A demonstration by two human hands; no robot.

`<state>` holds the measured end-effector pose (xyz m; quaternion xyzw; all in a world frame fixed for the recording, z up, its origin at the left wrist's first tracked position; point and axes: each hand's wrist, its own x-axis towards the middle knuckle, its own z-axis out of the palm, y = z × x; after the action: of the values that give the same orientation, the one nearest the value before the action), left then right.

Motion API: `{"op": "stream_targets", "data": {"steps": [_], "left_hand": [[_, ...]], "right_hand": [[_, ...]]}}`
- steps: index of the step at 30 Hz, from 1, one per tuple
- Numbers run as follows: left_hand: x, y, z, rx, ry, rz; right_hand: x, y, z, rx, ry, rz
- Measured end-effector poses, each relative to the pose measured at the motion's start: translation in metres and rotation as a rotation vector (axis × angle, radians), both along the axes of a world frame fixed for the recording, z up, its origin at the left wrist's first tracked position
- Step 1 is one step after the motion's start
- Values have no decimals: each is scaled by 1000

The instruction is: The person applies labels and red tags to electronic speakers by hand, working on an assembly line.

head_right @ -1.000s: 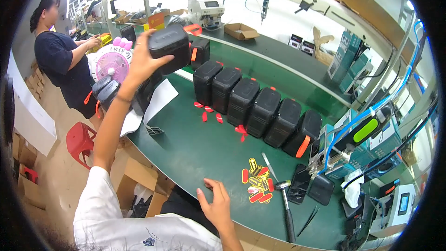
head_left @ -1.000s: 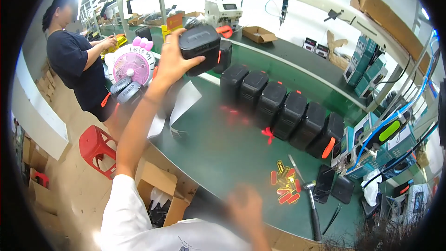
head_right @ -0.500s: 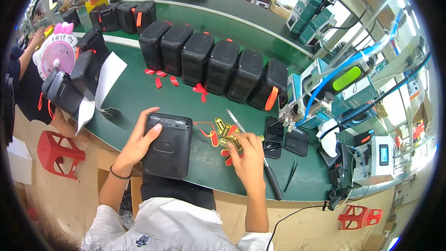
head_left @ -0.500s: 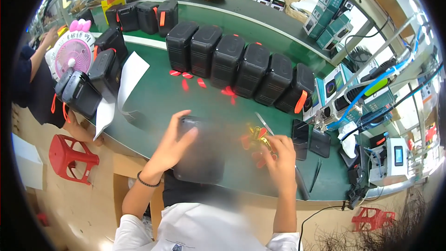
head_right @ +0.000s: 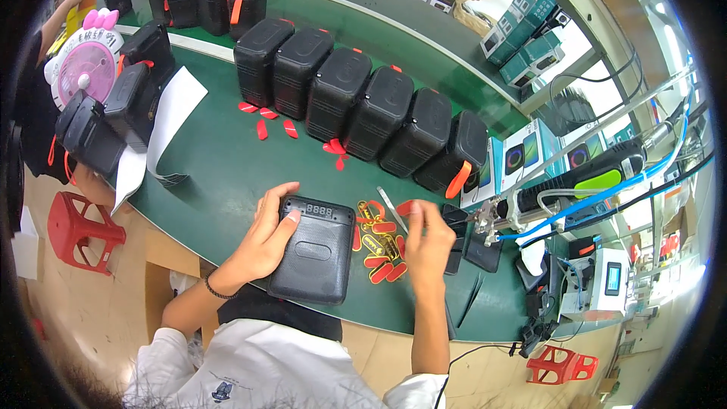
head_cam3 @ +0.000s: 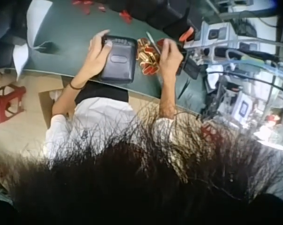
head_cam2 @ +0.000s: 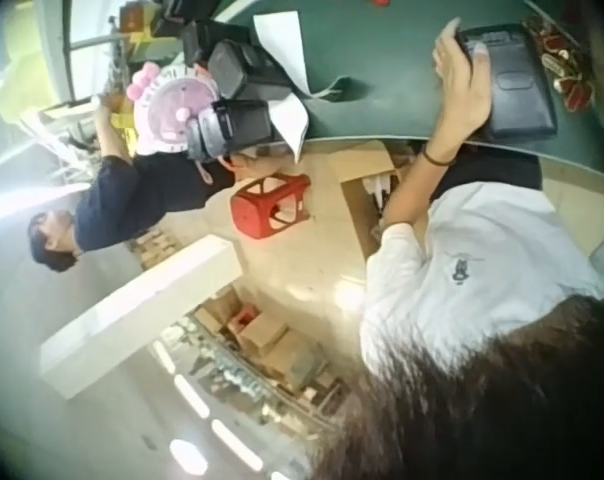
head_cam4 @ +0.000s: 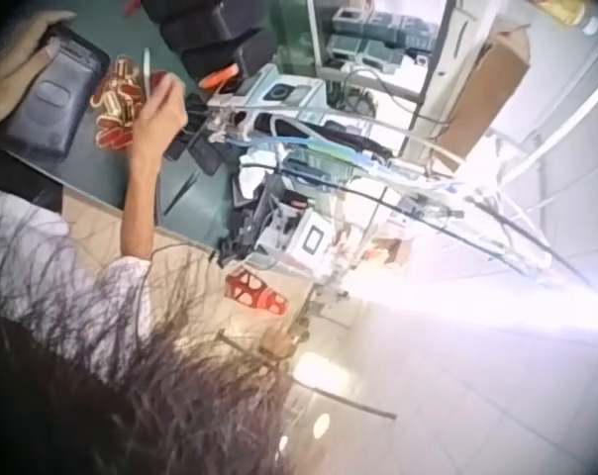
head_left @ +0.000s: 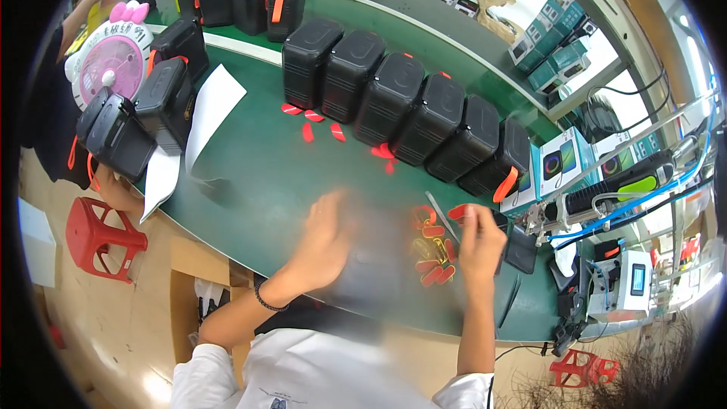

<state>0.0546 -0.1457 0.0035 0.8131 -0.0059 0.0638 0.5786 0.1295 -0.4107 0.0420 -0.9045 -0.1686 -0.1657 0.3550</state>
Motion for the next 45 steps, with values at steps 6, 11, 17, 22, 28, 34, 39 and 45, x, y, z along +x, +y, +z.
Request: {"op": "stream_targets", "data": {"steps": [6, 11, 17, 22, 28, 34, 39, 45], "left_hand": [[43, -3, 70, 174, -470, -238], [75, -15, 71, 341, -579, -521], [76, -11, 47, 255, -665, -465], [72, -11, 39, 176, -738, -443], [68, -10, 28, 62, -546, -488], [68, -8, 39, 177, -660, -507], [70, -8, 38, 181, -699, -514], [70, -10, 40, 248, -753, -519]], "right_hand": [[-9, 35, 32, 701, 373, 168], [-8, 38, 27, 691, 370, 120], [-15, 36, 7, 956, 477, 317], [-25, 44, 2, 945, 478, 227], [-29, 39, -7, 1030, 458, 231], [-33, 40, -6, 1054, 427, 234], [-33, 39, -6, 1067, 426, 224], [-33, 37, -4, 1054, 431, 217]]}}
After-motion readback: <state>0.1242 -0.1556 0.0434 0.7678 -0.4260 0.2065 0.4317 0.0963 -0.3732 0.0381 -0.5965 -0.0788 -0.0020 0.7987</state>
